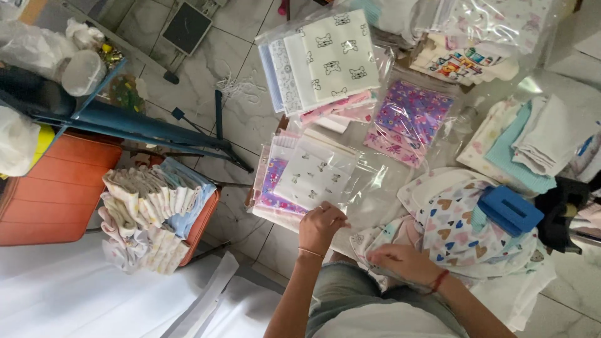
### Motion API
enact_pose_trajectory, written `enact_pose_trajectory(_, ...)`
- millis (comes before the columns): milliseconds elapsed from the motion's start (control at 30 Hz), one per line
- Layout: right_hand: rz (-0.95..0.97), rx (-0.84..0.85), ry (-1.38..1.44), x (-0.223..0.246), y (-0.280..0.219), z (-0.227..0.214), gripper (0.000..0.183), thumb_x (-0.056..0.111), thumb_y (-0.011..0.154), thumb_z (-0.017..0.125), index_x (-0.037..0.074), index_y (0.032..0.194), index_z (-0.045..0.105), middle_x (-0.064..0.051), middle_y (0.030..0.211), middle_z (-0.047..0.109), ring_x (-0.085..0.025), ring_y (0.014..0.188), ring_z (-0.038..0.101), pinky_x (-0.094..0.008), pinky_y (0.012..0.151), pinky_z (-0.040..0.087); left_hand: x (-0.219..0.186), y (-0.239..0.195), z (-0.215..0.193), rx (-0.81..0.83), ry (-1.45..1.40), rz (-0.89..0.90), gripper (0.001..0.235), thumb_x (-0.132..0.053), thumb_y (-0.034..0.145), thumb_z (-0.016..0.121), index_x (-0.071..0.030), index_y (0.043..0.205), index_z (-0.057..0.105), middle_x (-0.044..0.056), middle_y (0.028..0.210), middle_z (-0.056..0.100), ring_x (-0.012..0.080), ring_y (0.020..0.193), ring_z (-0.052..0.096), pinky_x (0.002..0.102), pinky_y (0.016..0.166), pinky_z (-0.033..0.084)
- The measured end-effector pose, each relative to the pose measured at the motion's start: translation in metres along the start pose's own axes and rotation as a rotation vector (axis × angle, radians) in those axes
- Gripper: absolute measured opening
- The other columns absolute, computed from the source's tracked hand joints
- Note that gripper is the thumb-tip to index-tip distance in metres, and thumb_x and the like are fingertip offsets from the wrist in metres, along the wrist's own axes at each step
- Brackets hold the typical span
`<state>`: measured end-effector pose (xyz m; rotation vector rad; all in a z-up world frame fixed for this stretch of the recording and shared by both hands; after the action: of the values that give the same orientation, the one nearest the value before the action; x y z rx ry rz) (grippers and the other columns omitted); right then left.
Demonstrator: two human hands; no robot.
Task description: Folding fabric items and sealing them inside plastic bags using a stapler
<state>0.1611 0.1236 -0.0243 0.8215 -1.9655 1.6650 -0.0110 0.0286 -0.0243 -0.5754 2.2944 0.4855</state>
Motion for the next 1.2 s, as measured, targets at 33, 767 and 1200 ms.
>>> enact_pose_trajectory(33,-0.001,-0.008,0.004,0.000,0.002,0.004,0.035,0.042,0.076,0.049,0.021,0.097,0.068,0.008,0.096,0.070,-0.003,0.089,0.063,-0.016,0.078,0.044,-0.008,0.003,-0.003,0.003,-0.001,0.008,0.021,-0.021,0.062,0.076,-0.012,0.062,0.057,-0.003,0.066,0.054,0.0135,0.050,0.055,0.029,0.038,0.043)
enact_pose_trajectory(767,-0.522,-0.820,0.187,0.053,-0.096,-0.145,0.011,0.009,0.080,0.056,0.003,0.080,0.065,-0.008,0.068,0.068,-0.012,0.066,0.062,-0.026,0.063,0.048,-0.032,0.074,0.047,0.263,-0.555,-0.045,0.086,-0.012,0.065,0.070,-0.008,0.125,0.009,0.020,0.118,0.047,0.0316,0.113,0.044,0.034,0.092,0.036)
enact_pose_trajectory(1200,-0.545,-0.835,-0.019,-0.124,-0.131,-0.080,0.031,-0.003,0.075,0.050,0.014,0.082,0.074,-0.003,0.077,0.071,-0.023,0.083,0.064,-0.038,0.082,0.045,-0.053,-0.106,0.124,0.186,-0.224,-0.021,0.023,-0.047,0.079,0.049,-0.033,0.079,0.068,-0.017,0.078,0.068,0.0076,0.086,0.063,0.047,0.097,0.022)
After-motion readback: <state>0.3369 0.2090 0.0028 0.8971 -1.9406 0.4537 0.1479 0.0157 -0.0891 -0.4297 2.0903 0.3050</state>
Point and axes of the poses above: each hand's wrist, its own y-axis towards the middle knuckle, its own z-axis out of the palm, x = y × z, the point moved 3 cm from there along y, towards the middle knuckle
